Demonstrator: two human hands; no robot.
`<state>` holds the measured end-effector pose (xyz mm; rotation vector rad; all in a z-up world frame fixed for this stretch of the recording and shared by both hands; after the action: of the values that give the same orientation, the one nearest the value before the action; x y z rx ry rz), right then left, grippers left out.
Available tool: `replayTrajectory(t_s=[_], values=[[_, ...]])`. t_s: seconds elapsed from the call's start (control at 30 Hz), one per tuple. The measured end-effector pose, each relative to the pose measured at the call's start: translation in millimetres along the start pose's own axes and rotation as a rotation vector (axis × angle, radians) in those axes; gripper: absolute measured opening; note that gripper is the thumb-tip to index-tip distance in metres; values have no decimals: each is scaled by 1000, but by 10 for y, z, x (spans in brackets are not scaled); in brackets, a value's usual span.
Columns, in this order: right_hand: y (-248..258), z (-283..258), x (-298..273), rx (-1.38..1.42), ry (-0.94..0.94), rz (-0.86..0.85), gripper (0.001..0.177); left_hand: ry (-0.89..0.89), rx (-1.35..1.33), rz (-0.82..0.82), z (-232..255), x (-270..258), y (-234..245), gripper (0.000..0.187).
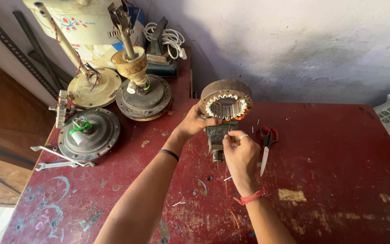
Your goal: The person winds copper wire around the slots of a motor stator held in a bench vise. They use scissors to cut the wire and tuck the ends into the slots, repeating the process across multiple slots.
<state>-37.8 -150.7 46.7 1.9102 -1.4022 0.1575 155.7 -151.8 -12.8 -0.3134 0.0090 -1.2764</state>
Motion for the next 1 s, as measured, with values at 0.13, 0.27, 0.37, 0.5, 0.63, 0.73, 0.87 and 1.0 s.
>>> replayTrajectory(t_s=[0.13, 0.27, 0.37, 0.5, 0.63, 0.73, 0.87, 1.0], values=[[-37, 293, -129, -79, -180, -89, 7, -35, -14, -16, 31, -10, -13, 64], [14, 397, -537, -90, -157, -154, 8, -75, 18, -21, 60, 0, -25, 64], [22, 516, -984, -23, -183, -268, 11, -88, 37, -20, 64, -8, -19, 62], [36, 652, -1573, -106, -197, -488, 11, -69, 31, -19, 53, -17, -15, 65], [13, 816, -1869, -76, -367, -690, 6, -62, -4, -16, 67, -22, -36, 67], [4, 791, -1867, -36, -383, -704, 5, -78, -6, -23, 89, -52, -67, 66], [15, 750, -1866, -38, -407, -689, 8, -50, -31, -8, 108, -89, -88, 73], [54, 757, -1862, 151, -360, -601, 20, -46, 38, 35, 133, -244, -74, 86]])
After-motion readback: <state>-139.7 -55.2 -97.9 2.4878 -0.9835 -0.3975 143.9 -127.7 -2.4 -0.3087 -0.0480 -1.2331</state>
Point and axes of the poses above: each hand's wrist, its own x-axis towards the middle knuckle, its own y-axis out of the back of the hand, z = x × y, the point moved 8 cm from there along x, towards the middle knuckle, and after that the axes turned 1 degree about -y, right-handed, at the moved point
